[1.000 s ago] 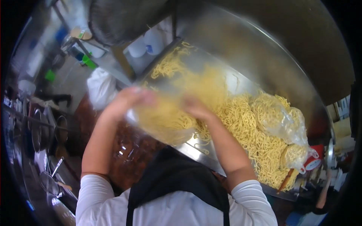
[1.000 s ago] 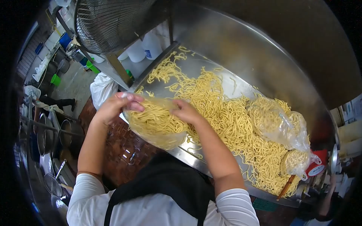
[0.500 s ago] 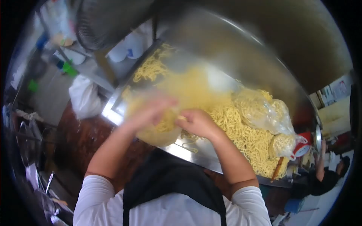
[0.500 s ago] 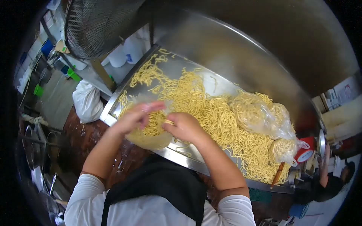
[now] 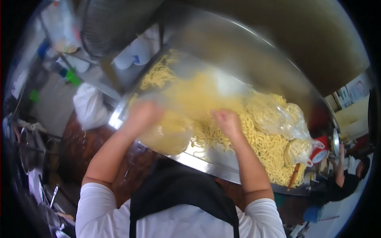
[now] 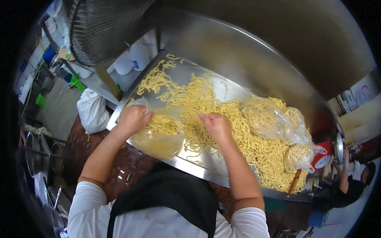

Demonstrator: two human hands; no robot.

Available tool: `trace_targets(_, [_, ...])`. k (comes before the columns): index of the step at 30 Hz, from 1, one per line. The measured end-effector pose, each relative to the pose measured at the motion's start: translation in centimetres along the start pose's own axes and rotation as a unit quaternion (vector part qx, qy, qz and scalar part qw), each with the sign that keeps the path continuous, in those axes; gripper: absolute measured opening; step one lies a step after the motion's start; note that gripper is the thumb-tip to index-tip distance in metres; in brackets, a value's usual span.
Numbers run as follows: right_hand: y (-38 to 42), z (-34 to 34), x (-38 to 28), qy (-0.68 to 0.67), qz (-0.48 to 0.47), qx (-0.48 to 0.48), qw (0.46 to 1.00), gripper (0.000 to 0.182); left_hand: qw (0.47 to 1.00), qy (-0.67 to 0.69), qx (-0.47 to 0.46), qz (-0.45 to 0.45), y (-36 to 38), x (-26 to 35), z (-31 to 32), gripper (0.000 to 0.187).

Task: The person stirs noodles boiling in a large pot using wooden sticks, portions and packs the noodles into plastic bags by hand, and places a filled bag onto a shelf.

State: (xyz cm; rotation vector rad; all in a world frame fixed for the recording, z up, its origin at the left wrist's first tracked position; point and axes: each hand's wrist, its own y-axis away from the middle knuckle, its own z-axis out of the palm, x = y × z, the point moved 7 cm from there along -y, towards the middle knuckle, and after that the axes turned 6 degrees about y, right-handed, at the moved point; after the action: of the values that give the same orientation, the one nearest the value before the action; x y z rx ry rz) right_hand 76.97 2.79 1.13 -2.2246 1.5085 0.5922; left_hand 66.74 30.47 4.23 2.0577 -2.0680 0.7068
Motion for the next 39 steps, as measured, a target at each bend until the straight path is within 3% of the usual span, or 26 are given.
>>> trace_targets(2, [-1.1,-0.9,0.8,0.083,0.025,-0.053,0.995,0.042,0.999,-0.023,0.015,-0.020,0.5,-1.5,-1.3,0.041])
trace_targets(4, [-1.6,0.4,0.8,0.173,0.047,-0.101,0.979,0.040,0.996,-0.040,-0.044,-0.064,1.1,-2.5,-1.6,0.036])
trace_targets(6, [-1.7,2.0,-2.4,0.272,-0.122,-0.024,0.954,0.049,0.995,-0.039,-0.048,-0.084,1.4,-2.5,-3.0,0.035])
trace_targets(7, [-2.0,3.7,-3.6,0.175,-0.058,-0.114,0.976,0.059,0.993,-0.036,-0.056,-0.094,1.6,-2.5,-3.4,0.034])
trace_targets(8, [-1.9,5.7,-4.6,0.090,-0.063,-0.112,0.988,0.059,0.993,-0.037,-0.051,-0.097,1.6,-3.2,-3.3,0.034])
trace_targets(9, [-1.9,7.8,-4.7,0.005,-0.065,-0.110,0.992,0.058,0.981,0.180,-0.012,-0.066,1.4,-3.7,-3.1,0.034])
trace_targets(10, [-2.1,9.3,-4.2,0.006,-0.067,-0.110,0.992,0.058,0.921,0.388,0.027,-0.029,1.4,-3.9,-3.4,0.035])
trace_targets(11, [-1.9,12.0,-3.9,-0.009,-0.056,-0.221,0.974,0.055,0.921,0.388,0.030,-0.028,1.6,-2.9,-5.1,0.035])
trace_targets(12, [-1.4,14.2,-3.3,-0.023,-0.044,-0.329,0.943,0.051,0.858,0.507,-0.026,-0.075,2.4,-2.2,-6.3,0.038])
trace_targets(13, [-1.4,13.5,-3.4,-0.023,-0.045,-0.328,0.943,0.051,0.775,0.614,-0.083,-0.121,3.1,-1.3,-7.0,0.042])
trace_targets(14, [-1.2,11.7,-3.3,0.015,-0.041,-0.337,0.941,0.044,0.775,0.615,-0.082,-0.121,3.5,-1.2,-7.6,0.042])
trace_targets(16, [-0.9,7.9,-4.9,0.057,-0.036,-0.348,0.935,0.037,0.695,0.708,-0.028,-0.122,4.2,-1.4,-8.2,0.045])
trace_targets(18, [-1.0,3.8,-6.9,0.136,-0.010,-0.352,0.926,0.028,0.696,0.706,-0.026,-0.128,4.2,-1.5,-7.5,0.047])
trace_targets(20, [-0.8,3.4,-10.9,0.156,-0.117,-0.292,0.936,0.031,0.698,0.705,-0.030,-0.123,3.5,-0.9,-6.7,0.049])
trace_targets(22, [1.0,4.9,-15.9,-0.045,-0.183,-0.260,0.947,0.036,0.712,0.697,-0.055,-0.061,3.1,1.0,-6.2,0.054])
trace_targets(24, [1.9,8.7,-17.1,-0.080,-0.267,-0.215,0.936,0.039,0.697,0.714,-0.060,-0.028,3.1,2.7,-6.3,0.060])
trace_targets(26, [1.9,10.6,-13.6,0.255,-0.250,-0.228,0.906,0.036,0.691,0.721,-0.051,-0.010,3.9,1.9,-7.1,0.063])
trace_targets(27, [1.9,9.9,-11.9,0.265,-0.222,-0.218,0.912,0.036,0.651,0.757,-0.047,-0.022,4.5,1.9,-7.5,0.067])
trace_targets(29, [2.9,9.1,-6.9,0.322,-0.126,-0.351,0.870,0.036,0.591,0.805,-0.038,-0.035,6.3,0.1,-5.5,0.071])
trace_targets(30, [3.5,7.2,-6.9,0.311,-0.117,-0.325,0.885,0.037,0.557,0.830,0.002,-0.032,7.1,-0.1,-4.2,0.070])
trace_targets(32, [5.6,3.2,-9.3,0.260,-0.117,-0.277,0.918,0.039,0.559,0.827,-0.060,0.007,8.1,2.4,-2.5,0.070])
trace_targets(34, [7.1,-0.8,-12.8,0.152,-0.133,-0.233,0.951,0.039,0.835,0.543,-0.017,0.084,8.8,4.9,0.5,0.064])
trace_targets(35, [7.8,-2.3,-14.2,0.082,-0.144,-0.218,0.962,0.038,0.837,0.540,-0.018,0.086,9.2,6.3,3.0,0.064])
trace_targets(37, [10.0,-2.8,-16.1,0.074,-0.220,-0.178,0.956,0.029,0.958,0.259,0.097,0.071,10.1,8.6,7.8,0.044])
trace_targets(38, [11.7,-3.3,-15.3,0.069,-0.223,-0.173,0.957,0.029,0.960,0.252,0.098,0.074,10.3,8.8,10.1,0.044])
trace_targets(39, [14.0,-5.0,-15.5,-0.001,-0.310,-0.081,0.947,0.026,0.814,0.553,0.133,0.115,10.6,7.6,11.2,0.040])
